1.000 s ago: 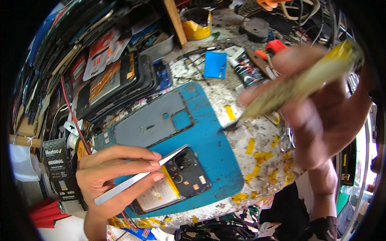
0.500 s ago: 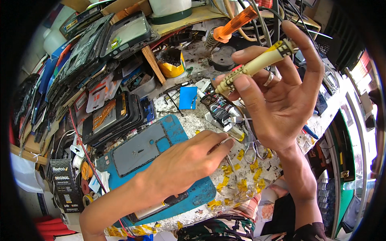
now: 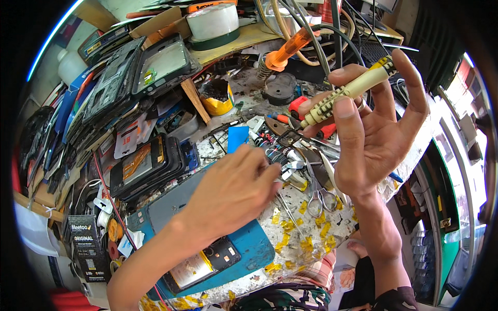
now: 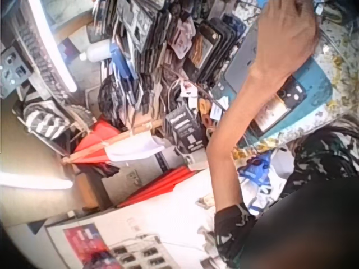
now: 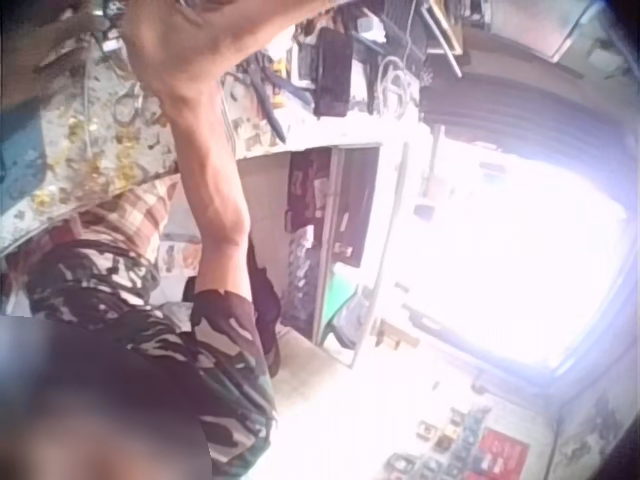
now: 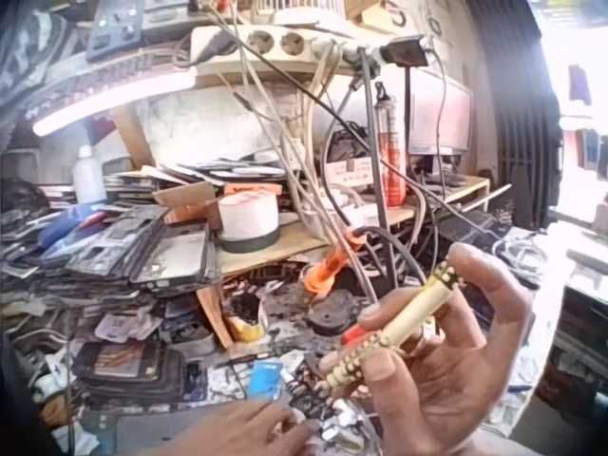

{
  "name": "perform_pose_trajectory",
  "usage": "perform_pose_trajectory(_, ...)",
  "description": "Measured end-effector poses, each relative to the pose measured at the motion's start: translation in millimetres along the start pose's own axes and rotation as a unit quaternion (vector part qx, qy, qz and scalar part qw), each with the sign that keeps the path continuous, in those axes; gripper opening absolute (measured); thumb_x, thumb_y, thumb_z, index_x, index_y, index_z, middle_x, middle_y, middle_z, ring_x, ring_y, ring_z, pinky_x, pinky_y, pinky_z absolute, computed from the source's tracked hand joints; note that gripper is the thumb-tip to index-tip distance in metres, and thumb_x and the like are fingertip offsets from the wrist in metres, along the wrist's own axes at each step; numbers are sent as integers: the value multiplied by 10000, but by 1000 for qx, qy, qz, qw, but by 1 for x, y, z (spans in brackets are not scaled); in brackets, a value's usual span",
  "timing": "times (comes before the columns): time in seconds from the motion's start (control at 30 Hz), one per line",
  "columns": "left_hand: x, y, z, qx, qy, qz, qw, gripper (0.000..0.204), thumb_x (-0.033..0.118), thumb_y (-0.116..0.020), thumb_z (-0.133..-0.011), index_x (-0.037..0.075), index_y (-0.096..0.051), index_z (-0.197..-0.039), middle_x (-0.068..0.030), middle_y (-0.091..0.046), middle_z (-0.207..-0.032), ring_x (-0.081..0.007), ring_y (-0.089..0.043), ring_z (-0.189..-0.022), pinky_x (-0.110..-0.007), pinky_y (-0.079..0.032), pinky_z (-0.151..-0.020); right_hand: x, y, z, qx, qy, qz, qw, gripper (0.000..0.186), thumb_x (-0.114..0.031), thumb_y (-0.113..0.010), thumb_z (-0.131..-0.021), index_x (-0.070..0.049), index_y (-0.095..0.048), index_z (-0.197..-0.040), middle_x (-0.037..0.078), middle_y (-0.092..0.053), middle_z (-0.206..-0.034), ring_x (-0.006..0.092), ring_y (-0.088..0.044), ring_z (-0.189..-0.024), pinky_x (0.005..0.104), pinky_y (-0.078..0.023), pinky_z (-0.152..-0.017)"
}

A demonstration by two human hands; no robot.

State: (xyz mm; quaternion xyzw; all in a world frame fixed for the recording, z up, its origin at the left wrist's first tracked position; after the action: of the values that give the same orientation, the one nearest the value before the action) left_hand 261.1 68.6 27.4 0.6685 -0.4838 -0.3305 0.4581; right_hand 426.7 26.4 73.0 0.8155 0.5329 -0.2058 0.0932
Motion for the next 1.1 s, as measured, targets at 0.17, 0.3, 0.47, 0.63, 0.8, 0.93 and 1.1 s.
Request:
perform_pose_trajectory(0.17,11,-26,-33,31,-50,-43,997,235,238,-640,-906,12,-657,-968,-74,-592,-925,-243,-568,-980,-372,-464,-799,5,-4,2,17,-24,-32,999,614,7,-519,-986,-21,-164,-1486,259,-581,-1148,248,-711,-786,292,-628,-562)
perform_pose_trajectory(0.3,3,-25,-35,-40,-86,-126,988,213,235,-640,-905,28,-681,-939,-70,-627,-979,-233,-582,-989,-380,-453,-800,5,-7,4,49,-29,-52,997,599,6,-519,-986,-18,-177,-1478,255,-580,-1156,236,-706,-792,283,-623,-564)
perform_pose_trajectory(0.47,-24,14,-18,31,-28,10,999,147,167,-731,-832,83,-725,-953,-62,-616,-842,-288,-608,-833,-401,-486,-765,1,-3,4,21,-22,-11,999,597,7,-523,-985,-24,-185,-1476,251,-578,-1162,228,-702,-792,277,-616,-558)
perform_pose_trajectory(0.63,-22,8,-13,-36,-43,-13,998,272,72,-736,-772,101,-741,-1042,-83,-625,-977,-287,-599,-992,-394,-479,-865,0,-2,1,-8,8,2,1000,599,12,-517,-984,-25,-177,-1476,250,-576,-1158,236,-704,-792,282,-616,-559)
perform_pose_trajectory(0.8,-40,-4,-36,11,-8,1,1000,296,34,-633,-809,81,-705,-1092,-39,-601,-1086,-222,-558,-1087,-402,-442,-887,3,-6,2,1,0,7,1000,581,19,-493,-989,-20,-174,-1472,254,-566,-1153,254,-709,-792,288,-620,-566)
perform_pose_trajectory(0.93,-35,-21,-54,26,-71,43,996,447,-24,-635,-798,66,-629,-1236,-40,-617,-1159,-239,-555,-1134,-418,-441,-973,3,-5,2,6,-8,3,1000,572,23,-481,-991,-21,-172,-1471,255,-557,-1149,261,-710,-782,286,-617,-558)
perform_pose_trajectory(1.1,-43,-21,-66,-18,-37,142,989,189,-5,-642,-798,38,-635,-982,-103,-644,-1001,-294,-593,-1082,-479,-453,-969,4,-4,2,9,-4,0,1000,569,19,-481,-992,-28,-175,-1470,247,-551,-1147,262,-708,-778,285,-609,-538)
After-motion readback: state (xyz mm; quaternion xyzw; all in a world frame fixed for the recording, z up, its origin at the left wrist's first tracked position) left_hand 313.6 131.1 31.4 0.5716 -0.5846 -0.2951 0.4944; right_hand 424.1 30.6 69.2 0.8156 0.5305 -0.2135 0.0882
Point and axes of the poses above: each hand's wrist, its own z-axis away from the middle knuckle, its own y-axis out of the back of the hand, x = y × z, the point moved 5 cm from there along -z, towards the middle knuckle
